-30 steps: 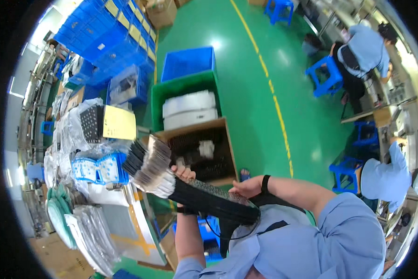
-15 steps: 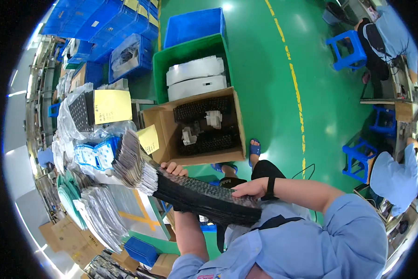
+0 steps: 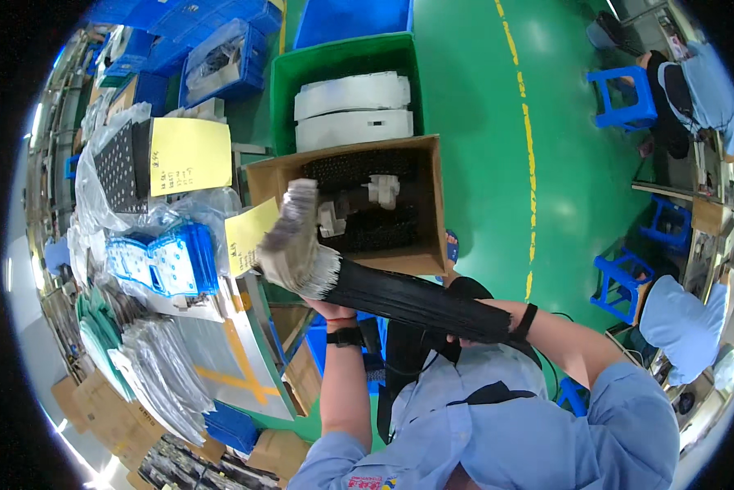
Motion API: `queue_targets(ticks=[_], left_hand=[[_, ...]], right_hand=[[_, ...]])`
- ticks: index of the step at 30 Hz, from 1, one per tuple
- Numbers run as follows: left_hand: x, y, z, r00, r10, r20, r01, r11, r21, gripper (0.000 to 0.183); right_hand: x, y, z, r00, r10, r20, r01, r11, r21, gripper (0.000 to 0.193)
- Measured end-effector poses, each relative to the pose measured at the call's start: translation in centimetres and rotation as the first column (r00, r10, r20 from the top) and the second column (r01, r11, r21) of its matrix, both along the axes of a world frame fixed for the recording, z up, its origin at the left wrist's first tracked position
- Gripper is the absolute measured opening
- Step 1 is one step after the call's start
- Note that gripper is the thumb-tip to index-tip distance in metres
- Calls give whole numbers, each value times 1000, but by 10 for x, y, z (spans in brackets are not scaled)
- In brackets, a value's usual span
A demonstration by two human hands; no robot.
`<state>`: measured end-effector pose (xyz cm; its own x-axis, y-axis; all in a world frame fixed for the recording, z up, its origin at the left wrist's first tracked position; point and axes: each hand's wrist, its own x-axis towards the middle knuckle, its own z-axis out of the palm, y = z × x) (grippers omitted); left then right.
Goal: The recorder is packing curved black metal plates with white plastic attachments into cardboard boxes on a factory floor.
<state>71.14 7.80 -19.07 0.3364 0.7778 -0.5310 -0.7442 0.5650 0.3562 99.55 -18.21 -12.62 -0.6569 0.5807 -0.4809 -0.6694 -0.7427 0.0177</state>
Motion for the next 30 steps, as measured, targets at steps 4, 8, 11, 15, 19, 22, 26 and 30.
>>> queue_targets(ticks=[4,8,11,15,19,22,26,30], left_hand=[[3,0,50,974,15,-227,-51,987,-153,77],[-56,-11,4,941,-54,-335,-61,944,-324,83],[-71,-7,-24,928,-67,-366,-98,905,-415,83],[-73,9,-30,894,-106,-435,-116,884,-452,84],[-77,20,-35,910,-122,-397,-88,877,-472,83],[-89,17,-50,924,-114,-366,-54,907,-418,83],[-86,13,-51,949,-126,-288,-14,898,-440,81],[-71,19,-56,924,-138,-356,-25,907,-419,86]], right_hand=[[-14,19,16,870,-396,293,431,900,-61,49],[-51,20,-11,651,-542,531,701,697,-148,64],[-78,38,-32,491,-360,794,489,867,91,86],[-96,61,-51,360,-155,920,356,934,18,104],[-95,64,-70,414,-117,903,317,948,-23,97],[-94,59,-99,509,-139,849,363,930,-66,93],[-90,47,-133,498,-102,861,418,898,-136,96],[-83,85,-106,425,-81,902,397,912,-105,103]])
